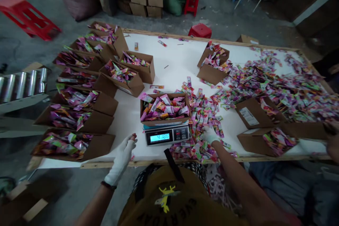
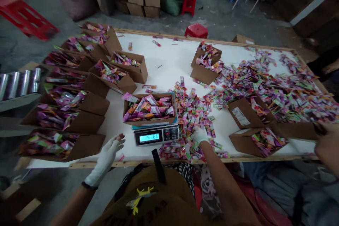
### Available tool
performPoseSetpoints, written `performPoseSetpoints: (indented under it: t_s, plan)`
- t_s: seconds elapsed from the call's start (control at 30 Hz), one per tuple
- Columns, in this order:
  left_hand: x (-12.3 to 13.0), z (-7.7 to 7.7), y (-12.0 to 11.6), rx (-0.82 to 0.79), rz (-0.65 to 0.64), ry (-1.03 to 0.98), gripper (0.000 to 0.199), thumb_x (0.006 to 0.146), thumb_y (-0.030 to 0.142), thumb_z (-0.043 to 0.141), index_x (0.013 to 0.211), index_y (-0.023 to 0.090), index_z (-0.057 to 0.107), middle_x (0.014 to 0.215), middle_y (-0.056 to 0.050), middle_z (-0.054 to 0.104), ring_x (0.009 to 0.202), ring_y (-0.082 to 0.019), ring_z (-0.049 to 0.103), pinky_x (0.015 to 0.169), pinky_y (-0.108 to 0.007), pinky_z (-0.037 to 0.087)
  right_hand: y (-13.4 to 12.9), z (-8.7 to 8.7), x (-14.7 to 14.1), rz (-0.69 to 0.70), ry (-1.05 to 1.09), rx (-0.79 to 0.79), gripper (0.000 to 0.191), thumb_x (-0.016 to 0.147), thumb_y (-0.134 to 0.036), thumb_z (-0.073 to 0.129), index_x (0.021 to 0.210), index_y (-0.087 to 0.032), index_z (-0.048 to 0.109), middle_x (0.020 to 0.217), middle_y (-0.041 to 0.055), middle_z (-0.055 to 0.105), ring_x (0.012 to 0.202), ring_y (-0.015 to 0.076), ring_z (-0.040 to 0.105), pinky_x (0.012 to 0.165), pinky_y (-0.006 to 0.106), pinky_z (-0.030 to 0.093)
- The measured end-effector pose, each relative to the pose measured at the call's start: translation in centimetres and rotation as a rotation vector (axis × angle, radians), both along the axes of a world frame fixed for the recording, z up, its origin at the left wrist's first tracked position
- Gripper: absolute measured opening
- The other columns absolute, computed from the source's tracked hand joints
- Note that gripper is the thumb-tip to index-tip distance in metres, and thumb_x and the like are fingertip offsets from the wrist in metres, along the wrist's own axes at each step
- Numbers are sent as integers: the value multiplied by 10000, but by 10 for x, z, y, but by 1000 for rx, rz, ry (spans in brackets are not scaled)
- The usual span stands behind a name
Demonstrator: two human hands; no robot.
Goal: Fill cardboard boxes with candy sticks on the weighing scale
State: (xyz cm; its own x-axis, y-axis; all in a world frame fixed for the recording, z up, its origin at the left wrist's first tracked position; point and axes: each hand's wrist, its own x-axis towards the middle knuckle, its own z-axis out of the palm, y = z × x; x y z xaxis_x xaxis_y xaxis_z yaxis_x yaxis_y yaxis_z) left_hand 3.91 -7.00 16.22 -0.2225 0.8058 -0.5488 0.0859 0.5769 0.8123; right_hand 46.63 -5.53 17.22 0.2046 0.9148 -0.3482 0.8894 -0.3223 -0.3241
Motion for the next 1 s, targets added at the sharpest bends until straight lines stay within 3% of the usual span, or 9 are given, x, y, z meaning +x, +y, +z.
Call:
performPoseSetpoints:
  t_s: [0.13,0.23,0.37,0.47,0.53,0.63,0.77,0.9,1.0]
  plan:
    - [4,-3,5,25,0,-17,796,707,667,646,1255,89,619,1274,-218,667,1184,-351,654,993,-480,535,21,24,29,22,-36,-42,123,878,-161,687,984,-147,746,1049,98,726,977,227,687,873,341,555]
    - [6,-2,11,48,8,-21,764,705,651,654,1232,97,638,1249,-205,683,1159,-345,665,992,-484,535,48,60,20,72,-13,100,252,883,-164,606,1086,-156,754,1169,126,719,1119,243,651,993,339,499]
    - [12,4,21,109,13,-31,764,714,672,642,1235,112,640,1304,-200,667,1141,-328,672,968,-458,546,89,108,-48,263,230,438,364,951,-393,562,1223,-187,689,1166,98,699,1070,234,641,985,358,498]
    - [14,5,18,118,-15,-36,759,723,677,631,1230,113,644,1276,-199,682,1139,-327,673,972,-457,542,113,129,-105,317,148,453,496,899,-510,636,1285,-200,664,1168,114,663,1064,267,616,961,392,488]
    - [13,2,10,91,-15,-42,782,707,683,634,1229,102,637,1263,-213,682,1140,-339,671,980,-475,537,121,132,-128,343,26,420,570,854,-604,669,1252,-197,696,1180,141,630,1114,311,575,986,441,455]
    - [9,-8,-7,35,31,-62,801,661,684,663,1212,103,629,1292,-229,663,1147,-350,669,984,-492,536,124,125,-141,434,-47,374,622,774,-693,716,1204,-244,747,1305,155,551,1238,368,476,1056,525,371]
    - [6,-21,-27,-35,53,-63,757,640,662,687,1175,128,643,1237,-216,687,1119,-338,683,965,-483,548,124,116,-144,492,-33,316,514,739,-584,786,1200,-360,758,1434,88,470,1387,392,315,1141,601,215]
    - [10,-29,-30,-48,66,-84,742,610,643,710,1153,141,643,1248,-217,684,1103,-337,694,951,-483,557,126,115,-146,479,33,331,160,800,-384,741,919,-312,820,1291,66,584,1356,352,365,1142,585,234]
    - [13,-27,-24,-32,48,-111,749,607,648,714,1155,142,641,1267,-221,679,1121,-347,689,976,-499,546,124,113,-135,384,238,452,130,818,-332,710,875,-260,802,1254,65,646,1293,305,456,1145,536,302]
